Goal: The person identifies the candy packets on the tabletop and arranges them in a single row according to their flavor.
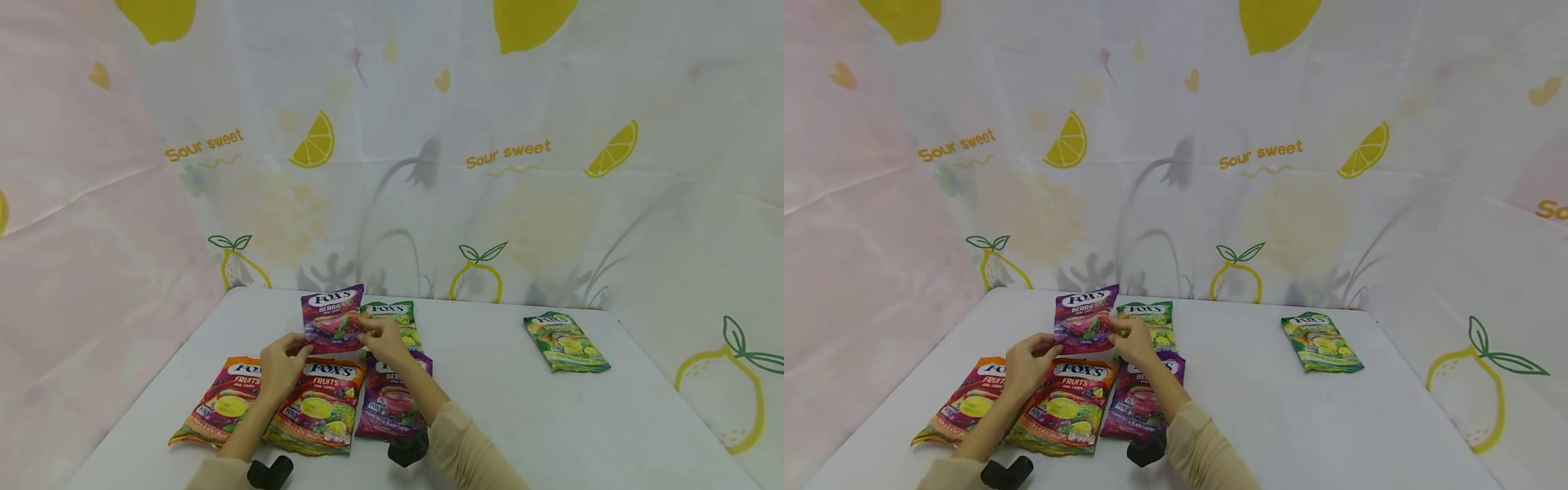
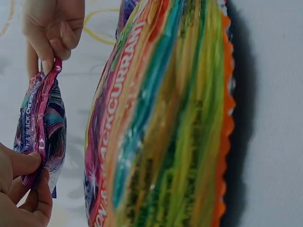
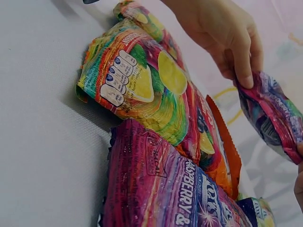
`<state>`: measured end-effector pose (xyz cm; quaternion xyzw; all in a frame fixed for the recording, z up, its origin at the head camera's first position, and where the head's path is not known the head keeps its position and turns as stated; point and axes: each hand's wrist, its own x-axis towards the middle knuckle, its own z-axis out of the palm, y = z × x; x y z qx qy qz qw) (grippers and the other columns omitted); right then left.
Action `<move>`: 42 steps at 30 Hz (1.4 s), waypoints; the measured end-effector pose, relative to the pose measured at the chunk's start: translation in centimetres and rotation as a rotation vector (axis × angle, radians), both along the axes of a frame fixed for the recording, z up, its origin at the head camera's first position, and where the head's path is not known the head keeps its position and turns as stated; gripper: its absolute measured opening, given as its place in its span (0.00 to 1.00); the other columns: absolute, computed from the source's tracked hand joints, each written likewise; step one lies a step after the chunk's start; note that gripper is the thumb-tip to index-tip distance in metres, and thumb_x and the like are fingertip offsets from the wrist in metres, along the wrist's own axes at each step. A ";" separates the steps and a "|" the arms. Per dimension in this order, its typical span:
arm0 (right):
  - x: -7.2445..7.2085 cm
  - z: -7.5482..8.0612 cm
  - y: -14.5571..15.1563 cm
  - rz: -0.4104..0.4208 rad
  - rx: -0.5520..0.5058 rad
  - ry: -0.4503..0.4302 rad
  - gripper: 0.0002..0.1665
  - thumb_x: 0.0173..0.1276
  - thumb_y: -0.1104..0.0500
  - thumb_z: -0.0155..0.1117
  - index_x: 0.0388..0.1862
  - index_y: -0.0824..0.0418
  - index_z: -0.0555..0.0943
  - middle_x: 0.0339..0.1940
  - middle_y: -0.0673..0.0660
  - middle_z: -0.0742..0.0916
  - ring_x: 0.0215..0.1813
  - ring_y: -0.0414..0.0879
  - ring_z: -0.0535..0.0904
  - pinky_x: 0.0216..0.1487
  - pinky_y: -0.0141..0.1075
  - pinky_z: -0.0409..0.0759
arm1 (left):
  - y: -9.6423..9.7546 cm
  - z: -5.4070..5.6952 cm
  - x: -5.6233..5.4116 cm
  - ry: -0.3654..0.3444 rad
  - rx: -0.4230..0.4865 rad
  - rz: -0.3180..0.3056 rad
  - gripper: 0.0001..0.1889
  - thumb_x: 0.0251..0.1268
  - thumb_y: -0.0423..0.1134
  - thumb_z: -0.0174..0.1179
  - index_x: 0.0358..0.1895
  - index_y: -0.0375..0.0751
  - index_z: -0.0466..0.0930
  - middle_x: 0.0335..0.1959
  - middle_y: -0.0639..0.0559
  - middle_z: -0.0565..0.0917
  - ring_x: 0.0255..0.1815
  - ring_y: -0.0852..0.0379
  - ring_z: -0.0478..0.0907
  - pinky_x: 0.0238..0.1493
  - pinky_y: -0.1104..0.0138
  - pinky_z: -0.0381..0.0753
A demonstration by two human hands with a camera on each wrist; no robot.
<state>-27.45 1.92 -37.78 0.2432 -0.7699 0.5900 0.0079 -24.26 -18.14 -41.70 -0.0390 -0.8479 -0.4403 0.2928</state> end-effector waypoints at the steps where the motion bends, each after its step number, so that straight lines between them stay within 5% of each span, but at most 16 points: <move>1: -0.3 -0.5 0.0 -0.006 0.000 0.000 0.21 0.65 0.72 0.55 0.58 0.73 0.73 0.59 0.72 0.76 0.23 0.47 0.70 0.21 0.29 0.61 | 0.1 0.0 0.1 0.004 -0.001 -0.002 0.05 0.55 0.25 0.63 0.36 0.28 0.83 0.30 0.37 0.85 0.30 0.45 0.82 0.28 0.71 0.77; 6: -1.3 -2.1 0.3 -0.014 0.004 -0.003 0.22 0.65 0.70 0.56 0.59 0.70 0.74 0.58 0.70 0.77 0.32 0.58 0.79 0.22 0.30 0.63 | 0.3 -0.1 0.4 0.018 -0.007 -0.008 0.05 0.55 0.25 0.63 0.36 0.28 0.83 0.30 0.38 0.85 0.30 0.45 0.82 0.29 0.71 0.79; 11: -1.0 -2.1 0.8 -0.008 0.008 -0.004 0.22 0.66 0.70 0.56 0.60 0.68 0.74 0.56 0.70 0.79 0.18 0.39 0.67 0.17 0.29 0.60 | 0.7 -0.1 0.6 0.028 -0.017 0.000 0.06 0.53 0.25 0.64 0.36 0.29 0.83 0.29 0.38 0.85 0.30 0.45 0.82 0.34 0.60 0.80; 14: -0.7 -2.1 1.1 -0.011 0.006 -0.001 0.22 0.66 0.70 0.56 0.60 0.67 0.74 0.53 0.69 0.81 0.13 0.37 0.56 0.15 0.28 0.57 | 0.9 0.0 0.8 0.033 -0.012 -0.002 0.06 0.53 0.25 0.64 0.36 0.28 0.83 0.30 0.38 0.85 0.31 0.44 0.82 0.35 0.57 0.80; 24: 0.0 -1.8 2.0 0.011 -0.007 -0.017 0.23 0.67 0.70 0.55 0.61 0.70 0.72 0.58 0.71 0.78 0.11 0.34 0.54 0.15 0.27 0.57 | 1.5 0.0 1.3 0.021 -0.010 -0.022 0.07 0.55 0.26 0.64 0.37 0.30 0.83 0.32 0.39 0.86 0.33 0.45 0.82 0.35 0.63 0.80; 29: 1.6 0.0 2.4 0.026 -0.014 -0.002 0.22 0.66 0.73 0.53 0.60 0.76 0.70 0.56 0.75 0.77 0.11 0.33 0.54 0.15 0.27 0.57 | 1.9 0.0 1.5 0.026 0.004 -0.031 0.06 0.54 0.25 0.65 0.36 0.30 0.83 0.31 0.40 0.86 0.33 0.46 0.82 0.35 0.64 0.79; 33: 2.1 0.5 2.7 0.017 -0.024 0.003 0.22 0.64 0.75 0.53 0.58 0.78 0.70 0.56 0.76 0.77 0.13 0.34 0.56 0.17 0.26 0.60 | 2.2 0.0 1.6 0.000 0.030 -0.045 0.05 0.54 0.26 0.65 0.35 0.31 0.84 0.31 0.41 0.86 0.31 0.48 0.82 0.34 0.68 0.78; 37: 1.5 -0.8 3.2 0.009 -0.038 0.020 0.22 0.64 0.75 0.54 0.58 0.78 0.71 0.56 0.75 0.76 0.13 0.35 0.57 0.16 0.27 0.60 | 2.5 -0.1 1.7 0.013 0.030 -0.053 0.05 0.53 0.25 0.65 0.35 0.30 0.83 0.31 0.41 0.86 0.31 0.49 0.82 0.35 0.64 0.80; 42: 0.8 -2.1 3.9 -0.006 -0.030 0.037 0.22 0.64 0.72 0.57 0.58 0.76 0.72 0.58 0.72 0.76 0.28 0.40 0.73 0.25 0.27 0.69 | 3.1 -0.1 1.8 0.050 0.023 -0.062 0.06 0.51 0.24 0.65 0.34 0.30 0.84 0.31 0.41 0.86 0.31 0.47 0.82 0.35 0.61 0.81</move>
